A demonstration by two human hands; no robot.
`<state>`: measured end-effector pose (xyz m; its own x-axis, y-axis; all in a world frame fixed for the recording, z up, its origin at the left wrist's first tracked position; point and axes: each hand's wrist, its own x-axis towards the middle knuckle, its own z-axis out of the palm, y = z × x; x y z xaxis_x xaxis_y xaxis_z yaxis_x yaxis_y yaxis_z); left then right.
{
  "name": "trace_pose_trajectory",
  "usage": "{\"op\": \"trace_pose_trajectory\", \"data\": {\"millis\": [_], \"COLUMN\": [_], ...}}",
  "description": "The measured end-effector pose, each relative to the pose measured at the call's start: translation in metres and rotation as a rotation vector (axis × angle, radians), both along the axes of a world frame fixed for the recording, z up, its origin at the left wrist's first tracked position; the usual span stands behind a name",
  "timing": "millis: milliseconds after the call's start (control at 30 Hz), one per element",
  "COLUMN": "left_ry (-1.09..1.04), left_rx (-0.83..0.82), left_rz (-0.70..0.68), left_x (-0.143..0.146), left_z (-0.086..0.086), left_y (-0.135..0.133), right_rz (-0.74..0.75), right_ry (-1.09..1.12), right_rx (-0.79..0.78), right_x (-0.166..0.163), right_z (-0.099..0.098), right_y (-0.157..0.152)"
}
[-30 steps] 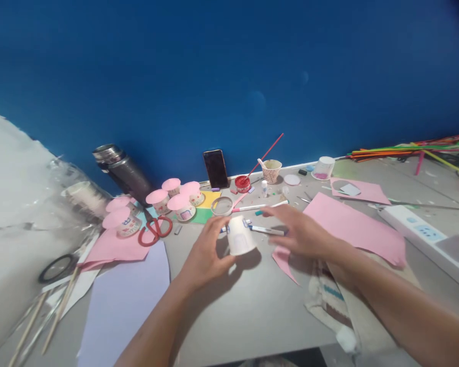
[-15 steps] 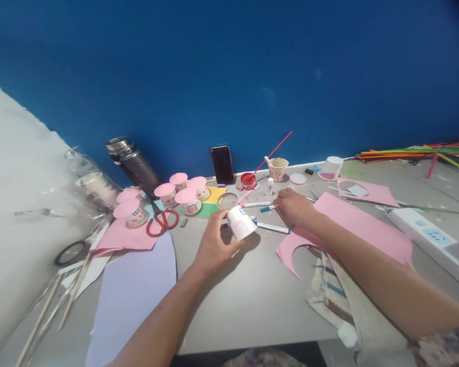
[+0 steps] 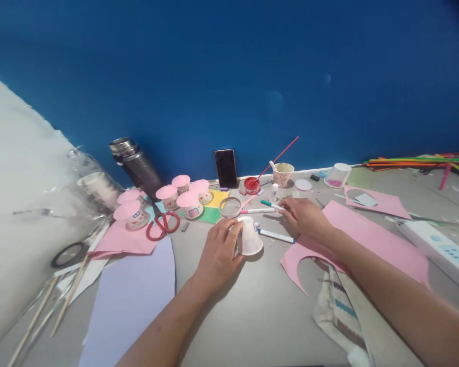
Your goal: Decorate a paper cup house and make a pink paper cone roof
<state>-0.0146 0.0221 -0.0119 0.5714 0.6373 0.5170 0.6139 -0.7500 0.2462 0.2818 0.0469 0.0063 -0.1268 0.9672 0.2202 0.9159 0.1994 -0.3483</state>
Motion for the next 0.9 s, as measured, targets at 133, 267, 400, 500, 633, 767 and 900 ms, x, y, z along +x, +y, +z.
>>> {"op": "trace_pose_trajectory", "data": {"millis": [133, 267, 400, 500, 633, 767, 900], "left_ry": [-0.101, -0.291, -0.262, -0.245, -0.248, -0.276, -0.157], "left_rx": [-0.042, 0.042, 0.212, 0.26, 0.179, 0.029, 0.175], "left_rz": [-0.076, -0.049, -0.089, -0.157, -0.2, -0.182, -0.129], "left_x": [0.0, 0.003, 0.005, 0.005, 0.004, 0.005, 0.012], "left_z": [0.007, 0.015, 0.026, 0.035, 0.044, 0.045, 0.041], "left_y": [-0.006, -0.012, -0.017, -0.021, -0.026, -0.03, -0.03], "right_rz": [0.037, 0.183, 0.397, 0.427, 0.458, 0.594, 0.449], "right_ry": [0.217, 0.623, 0.683, 0.698, 0.892, 1.154, 1.228], "right_rx": [-0.013, 0.039, 0.072, 0.009, -0.355, -0.399, -0.193], "right_x": [-0.012, -0.028, -0.042, -0.044, -0.034, -0.038, -0.062], "right_z": [0.016, 0.036, 0.047, 0.048, 0.049, 0.047, 0.038], "right_y": [-0.014, -0.036, -0.058, -0.068, -0.071, -0.074, -0.084]}}
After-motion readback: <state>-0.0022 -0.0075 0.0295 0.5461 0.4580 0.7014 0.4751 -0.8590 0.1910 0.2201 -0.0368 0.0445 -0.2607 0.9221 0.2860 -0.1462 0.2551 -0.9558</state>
